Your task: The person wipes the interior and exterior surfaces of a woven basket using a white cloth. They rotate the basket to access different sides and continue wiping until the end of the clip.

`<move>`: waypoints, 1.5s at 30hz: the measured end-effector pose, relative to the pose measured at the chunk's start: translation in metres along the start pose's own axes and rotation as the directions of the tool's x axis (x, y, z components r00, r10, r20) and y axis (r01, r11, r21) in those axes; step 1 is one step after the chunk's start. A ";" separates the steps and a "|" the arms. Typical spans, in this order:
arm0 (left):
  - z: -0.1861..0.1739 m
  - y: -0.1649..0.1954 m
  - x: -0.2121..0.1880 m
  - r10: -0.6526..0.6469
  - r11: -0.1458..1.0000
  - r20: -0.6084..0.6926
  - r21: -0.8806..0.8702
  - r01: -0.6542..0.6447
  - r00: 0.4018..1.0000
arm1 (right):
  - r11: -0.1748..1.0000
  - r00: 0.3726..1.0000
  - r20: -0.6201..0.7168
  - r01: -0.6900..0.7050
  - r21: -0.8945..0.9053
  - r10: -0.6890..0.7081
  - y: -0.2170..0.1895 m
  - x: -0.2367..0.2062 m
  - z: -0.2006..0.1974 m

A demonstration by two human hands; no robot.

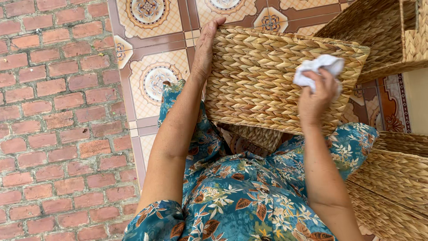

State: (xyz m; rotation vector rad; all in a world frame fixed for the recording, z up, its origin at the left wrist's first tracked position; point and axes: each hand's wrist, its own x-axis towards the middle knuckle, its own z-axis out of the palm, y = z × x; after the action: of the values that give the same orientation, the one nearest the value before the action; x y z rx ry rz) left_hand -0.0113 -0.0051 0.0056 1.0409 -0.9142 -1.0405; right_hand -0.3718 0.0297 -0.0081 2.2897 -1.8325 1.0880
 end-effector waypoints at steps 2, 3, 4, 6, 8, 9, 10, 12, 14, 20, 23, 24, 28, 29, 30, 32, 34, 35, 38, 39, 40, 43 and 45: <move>-0.002 -0.003 0.001 0.019 1.000 0.005 -0.004 -0.019 1.000 | 0.992 0.998 -0.013 0.067 0.102 -0.066 -0.046 -0.002 0.031; -0.004 -0.005 0.002 0.013 1.000 0.007 -0.013 -0.013 1.000 | 0.988 0.996 0.048 0.073 0.137 -0.080 -0.069 -0.005 0.041; -0.005 -0.007 0.003 0.005 1.000 0.009 -0.022 -0.005 1.000 | 0.970 0.974 0.042 0.216 0.114 -0.222 -0.096 -0.005 0.058; -0.008 -0.010 0.005 0.041 0.999 0.024 0.027 -0.042 0.999 | 0.920 0.928 0.118 0.321 0.225 -0.353 -0.150 -0.015 0.082; -0.010 -0.011 0.007 0.067 0.996 0.042 0.047 -0.069 0.997 | 0.886 0.894 0.149 0.374 0.274 -0.423 -0.172 -0.018 0.090; -0.010 -0.011 0.007 0.074 0.996 0.049 0.043 -0.076 0.996 | 0.882 0.886 0.163 0.382 0.276 -0.434 -0.175 -0.018 0.091; -0.010 -0.011 0.007 0.079 0.996 0.054 0.042 -0.082 0.995 | 0.878 0.877 0.179 0.389 0.280 -0.445 -0.171 -0.019 0.089; -0.008 -0.009 0.005 0.042 0.999 0.035 -0.032 -0.041 0.998 | 0.877 0.871 0.143 0.443 0.187 -0.471 -0.144 -0.017 0.074; -0.003 -0.006 0.004 0.005 0.998 0.020 -0.055 -0.004 1.000 | 0.905 0.894 0.140 0.415 0.097 -0.425 -0.103 -0.013 0.053; 0.005 0.009 0.000 -0.068 0.998 -0.013 0.004 0.068 0.998 | 0.995 0.998 0.061 0.025 -0.092 -0.019 0.016 -0.019 -0.045; 0.005 0.011 0.001 -0.056 0.998 -0.012 -0.004 0.056 0.998 | 0.991 0.998 0.050 -0.021 -0.132 0.028 0.028 -0.031 -0.044; 0.004 0.010 0.000 -0.070 0.997 -0.014 -0.020 0.070 0.997 | 0.995 0.996 0.066 -0.047 -0.088 0.053 0.024 -0.036 -0.036; -0.001 0.005 0.000 -0.072 0.997 -0.006 -0.035 0.072 0.997 | 0.999 0.995 0.095 0.018 0.035 -0.021 -0.034 -0.048 0.004; -0.002 0.004 0.001 -0.071 0.996 0.003 -0.045 0.071 0.997 | 0.994 0.991 0.100 0.076 0.077 -0.084 -0.057 -0.049 0.012; -0.003 0.002 0.002 -0.072 0.996 0.010 -0.056 0.072 0.997 | 0.984 0.984 0.106 0.133 0.120 -0.146 -0.081 -0.049 0.020; -0.006 -0.001 0.004 -0.025 1.000 0.014 -0.017 0.025 1.000 | 0.933 0.929 0.133 0.324 0.156 -0.344 -0.134 -0.053 0.033; -0.009 -0.005 0.008 0.068 0.995 0.026 0.070 -0.070 0.997 | 0.854 0.844 0.219 0.412 0.319 -0.489 -0.173 -0.061 0.044; -0.011 -0.006 0.009 0.077 0.991 0.022 0.105 -0.079 0.997 | 0.849 0.841 0.247 0.378 0.369 -0.482 -0.181 -0.063 0.046; -0.019 -0.015 0.008 0.129 0.972 0.034 0.191 -0.133 0.991 | 0.858 0.824 0.297 0.377 0.349 -0.483 -0.165 -0.068 0.043; -0.022 -0.019 0.007 0.194 0.955 0.056 0.216 -0.201 0.980 | 0.862 0.818 0.305 0.394 0.319 -0.487 -0.151 -0.070 0.039; -0.025 -0.023 0.004 0.169 0.975 0.078 0.133 -0.178 0.983 | 0.879 0.848 0.256 0.406 0.249 -0.464 -0.132 -0.070 0.032; -0.033 -0.037 0.003 0.191 0.969 0.063 0.145 -0.198 0.980 | 0.933 0.918 0.178 0.337 0.124 -0.355 -0.073 -0.068 -0.012; -0.035 -0.050 0.000 0.132 0.989 0.042 0.059 -0.134 0.990 | 0.980 0.960 0.212 0.194 -0.032 -0.183 -0.033 -0.069 -0.058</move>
State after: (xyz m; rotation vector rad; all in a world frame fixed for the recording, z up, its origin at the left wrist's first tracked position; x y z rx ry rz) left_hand 0.0099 -0.0051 -0.0510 0.9998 -1.0386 -0.9280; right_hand -0.3777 0.1227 0.0133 2.5677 -1.6355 0.7920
